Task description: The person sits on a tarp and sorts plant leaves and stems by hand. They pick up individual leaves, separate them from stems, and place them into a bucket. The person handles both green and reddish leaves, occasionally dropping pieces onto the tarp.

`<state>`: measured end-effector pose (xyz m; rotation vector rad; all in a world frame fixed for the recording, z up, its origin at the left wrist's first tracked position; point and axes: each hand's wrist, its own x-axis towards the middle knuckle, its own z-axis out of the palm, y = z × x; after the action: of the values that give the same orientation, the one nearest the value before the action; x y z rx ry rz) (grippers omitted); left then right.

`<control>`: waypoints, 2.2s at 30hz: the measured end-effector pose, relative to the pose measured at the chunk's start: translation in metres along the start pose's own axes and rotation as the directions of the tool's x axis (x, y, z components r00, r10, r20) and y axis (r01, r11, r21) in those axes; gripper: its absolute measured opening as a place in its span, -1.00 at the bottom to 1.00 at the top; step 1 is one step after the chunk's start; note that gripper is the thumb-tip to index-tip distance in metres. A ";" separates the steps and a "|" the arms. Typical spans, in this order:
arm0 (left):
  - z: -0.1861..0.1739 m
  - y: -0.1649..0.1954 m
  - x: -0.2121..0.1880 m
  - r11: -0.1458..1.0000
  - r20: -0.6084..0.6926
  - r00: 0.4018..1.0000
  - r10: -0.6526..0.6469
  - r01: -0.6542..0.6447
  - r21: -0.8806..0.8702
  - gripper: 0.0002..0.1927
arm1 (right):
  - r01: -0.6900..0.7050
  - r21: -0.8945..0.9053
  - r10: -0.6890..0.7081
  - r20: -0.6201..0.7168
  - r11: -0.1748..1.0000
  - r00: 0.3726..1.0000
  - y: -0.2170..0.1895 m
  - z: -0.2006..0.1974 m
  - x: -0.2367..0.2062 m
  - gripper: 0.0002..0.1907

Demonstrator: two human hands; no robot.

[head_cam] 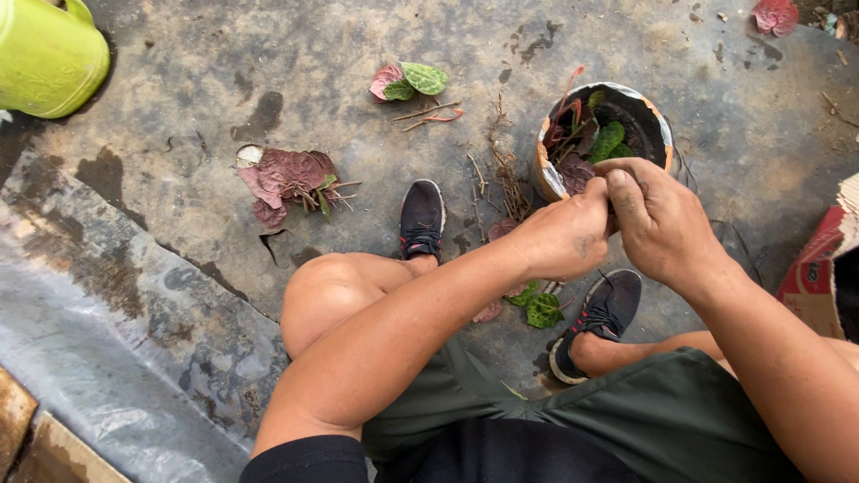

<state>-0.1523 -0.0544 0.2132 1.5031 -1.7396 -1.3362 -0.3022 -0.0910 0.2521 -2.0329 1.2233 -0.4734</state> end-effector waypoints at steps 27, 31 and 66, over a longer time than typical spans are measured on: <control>0.002 0.043 -0.015 0.947 -0.202 0.953 0.226 -0.166 0.275 -0.83 | -0.061 0.078 0.072 -0.145 0.995 0.987 -0.006 -0.041 -0.005 -0.72; 0.002 0.041 -0.012 0.932 -0.184 0.960 0.212 -0.142 0.332 -0.81 | -0.145 0.036 0.148 -0.113 0.989 0.982 -0.008 -0.041 -0.006 -0.65; -0.016 0.059 -0.009 0.582 -0.014 1.000 0.025 -0.026 -0.813 -0.75 | -0.153 0.669 0.146 0.068 0.727 0.987 0.054 -0.047 0.023 -0.81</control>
<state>-0.1633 -0.0561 0.2740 0.9064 -0.8566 -1.7653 -0.3538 -0.1450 0.2439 -1.2965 0.9965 -0.7061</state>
